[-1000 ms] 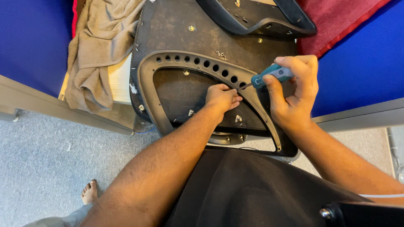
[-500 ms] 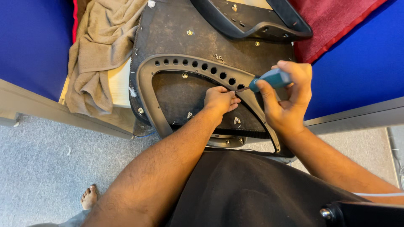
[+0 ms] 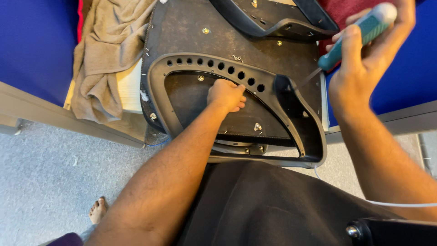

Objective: The person uses a screwdriver to fasten screws into a black plastic chair frame. They align the frame, insert screws, and tighten them one by one.

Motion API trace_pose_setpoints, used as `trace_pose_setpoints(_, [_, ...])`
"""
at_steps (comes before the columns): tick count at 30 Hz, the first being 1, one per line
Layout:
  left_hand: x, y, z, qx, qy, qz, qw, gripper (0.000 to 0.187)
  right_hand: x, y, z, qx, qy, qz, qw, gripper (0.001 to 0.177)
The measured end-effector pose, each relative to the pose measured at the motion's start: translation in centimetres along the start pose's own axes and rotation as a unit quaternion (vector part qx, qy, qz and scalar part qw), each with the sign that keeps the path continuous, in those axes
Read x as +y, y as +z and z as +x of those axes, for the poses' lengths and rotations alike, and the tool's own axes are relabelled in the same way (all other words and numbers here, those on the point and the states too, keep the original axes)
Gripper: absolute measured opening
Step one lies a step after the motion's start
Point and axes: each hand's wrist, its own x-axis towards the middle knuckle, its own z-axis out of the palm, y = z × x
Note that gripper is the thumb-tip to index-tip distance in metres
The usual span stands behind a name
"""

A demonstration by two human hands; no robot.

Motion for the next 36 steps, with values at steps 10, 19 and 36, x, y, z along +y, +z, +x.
trace_pose_setpoints(10, [-2.8,-5.4,0.5,0.076,0.022,-0.257,0.963,0.027,4.4,9.7,8.6,-0.423,0.086,-0.356,0.829,0.019])
trace_pose_setpoints(19, [-3.9,-5.2,0.8,0.062,0.05,-0.254,0.964,0.025,8.1,11.7,8.7,-0.498,0.046,-0.316,0.806,0.018])
trace_pose_setpoints(36, [-4.1,-5.4,1.1,0.056,0.06,-0.244,0.966,0.026,7.6,11.3,8.7,-0.421,0.06,-0.243,0.872,0.013])
